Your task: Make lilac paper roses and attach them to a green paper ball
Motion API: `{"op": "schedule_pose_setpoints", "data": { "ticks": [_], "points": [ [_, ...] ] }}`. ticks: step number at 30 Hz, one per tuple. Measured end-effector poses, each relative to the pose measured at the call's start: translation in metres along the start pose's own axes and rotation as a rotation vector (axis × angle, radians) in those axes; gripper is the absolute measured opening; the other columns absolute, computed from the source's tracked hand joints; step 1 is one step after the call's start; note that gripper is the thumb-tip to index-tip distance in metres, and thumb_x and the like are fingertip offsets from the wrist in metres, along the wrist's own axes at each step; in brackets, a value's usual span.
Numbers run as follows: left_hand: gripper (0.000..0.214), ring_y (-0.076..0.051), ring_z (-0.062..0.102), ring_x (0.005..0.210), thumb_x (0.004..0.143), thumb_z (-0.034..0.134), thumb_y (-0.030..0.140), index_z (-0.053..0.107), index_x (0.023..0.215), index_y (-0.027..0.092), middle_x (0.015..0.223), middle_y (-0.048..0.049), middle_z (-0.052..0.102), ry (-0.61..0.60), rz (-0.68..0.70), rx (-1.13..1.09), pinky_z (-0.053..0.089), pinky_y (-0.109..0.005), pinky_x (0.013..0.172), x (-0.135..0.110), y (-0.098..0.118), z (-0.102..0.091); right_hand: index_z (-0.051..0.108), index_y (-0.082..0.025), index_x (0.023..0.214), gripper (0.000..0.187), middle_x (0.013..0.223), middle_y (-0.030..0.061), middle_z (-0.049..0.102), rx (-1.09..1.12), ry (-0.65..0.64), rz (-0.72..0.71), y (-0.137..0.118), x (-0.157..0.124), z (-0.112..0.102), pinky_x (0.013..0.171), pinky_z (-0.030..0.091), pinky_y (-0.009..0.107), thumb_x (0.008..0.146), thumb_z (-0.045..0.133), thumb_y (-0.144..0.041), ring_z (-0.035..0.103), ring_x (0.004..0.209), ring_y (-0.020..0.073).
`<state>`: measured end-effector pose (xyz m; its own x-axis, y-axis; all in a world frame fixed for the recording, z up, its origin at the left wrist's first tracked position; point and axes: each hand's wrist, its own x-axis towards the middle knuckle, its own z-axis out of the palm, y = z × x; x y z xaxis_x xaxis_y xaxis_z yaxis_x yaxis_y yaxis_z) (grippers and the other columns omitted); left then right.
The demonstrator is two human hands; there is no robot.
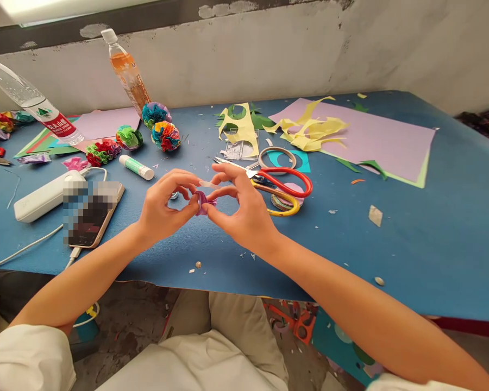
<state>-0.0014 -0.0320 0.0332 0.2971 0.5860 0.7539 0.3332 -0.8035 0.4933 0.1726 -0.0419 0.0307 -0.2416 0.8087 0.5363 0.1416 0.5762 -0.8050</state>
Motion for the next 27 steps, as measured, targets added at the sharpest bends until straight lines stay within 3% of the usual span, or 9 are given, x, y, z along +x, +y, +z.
{"op": "schedule_pose_setpoints", "data": {
  "ticks": [5,11,13,20,27],
  "points": [
    [0.027,-0.006,0.061,0.074,0.077,0.062,0.008,0.056,0.102,0.018,0.094,-0.0014,0.063,-0.014,-0.079,-0.068,0.05,-0.017,0.065,-0.001,0.002,0.0,0.045,-0.031,0.12,0.051,0.103,0.0008,0.049,-0.001,0.015,0.025,-0.003,0.0,-0.001,0.077,0.057,0.03,0.076,0.067,-0.017,0.056,0.092,0.0137],
    [0.043,-0.01,0.065,0.078,0.071,0.074,0.024,0.052,0.108,0.02,0.091,-0.0005,0.064,-0.073,-0.501,-0.397,0.055,-0.023,0.073,0.005,0.008,-0.002,0.046,-0.03,0.115,0.045,0.1,0.0004,0.049,-0.014,0.08,0.055,-0.008,0.003,-0.003,0.078,0.056,0.03,0.076,0.068,-0.023,0.056,0.085,0.0127],
    [0.043,-0.01,0.065,0.076,0.07,0.076,0.028,0.053,0.105,0.02,0.086,-0.0001,0.065,-0.086,-0.568,-0.471,0.055,-0.024,0.073,0.007,0.009,-0.003,0.046,-0.03,0.113,0.042,0.1,0.0009,0.049,0.001,0.098,0.061,-0.009,0.004,-0.003,0.079,0.056,0.03,0.077,0.067,-0.025,0.056,0.085,0.013],
    [0.034,-0.012,0.068,0.073,0.073,0.074,0.034,0.058,0.098,0.017,0.078,-0.0014,0.07,-0.056,-0.541,-0.376,0.056,-0.025,0.074,0.007,0.013,-0.005,0.046,-0.029,0.114,0.044,0.101,0.0013,0.049,0.007,0.047,0.071,-0.008,0.004,-0.003,0.081,0.056,0.03,0.076,0.069,-0.027,0.055,0.089,0.0135],
    [0.028,-0.015,0.072,0.077,0.078,0.07,0.029,0.061,0.101,0.016,0.084,-0.0048,0.075,-0.135,-0.573,-0.35,0.058,-0.026,0.075,0.005,0.015,-0.007,0.047,-0.028,0.114,0.043,0.098,-0.0003,0.049,-0.008,0.03,0.096,-0.007,0.004,-0.005,0.076,0.056,0.028,0.077,0.069,-0.029,0.057,0.078,0.0104]
  ]
}}
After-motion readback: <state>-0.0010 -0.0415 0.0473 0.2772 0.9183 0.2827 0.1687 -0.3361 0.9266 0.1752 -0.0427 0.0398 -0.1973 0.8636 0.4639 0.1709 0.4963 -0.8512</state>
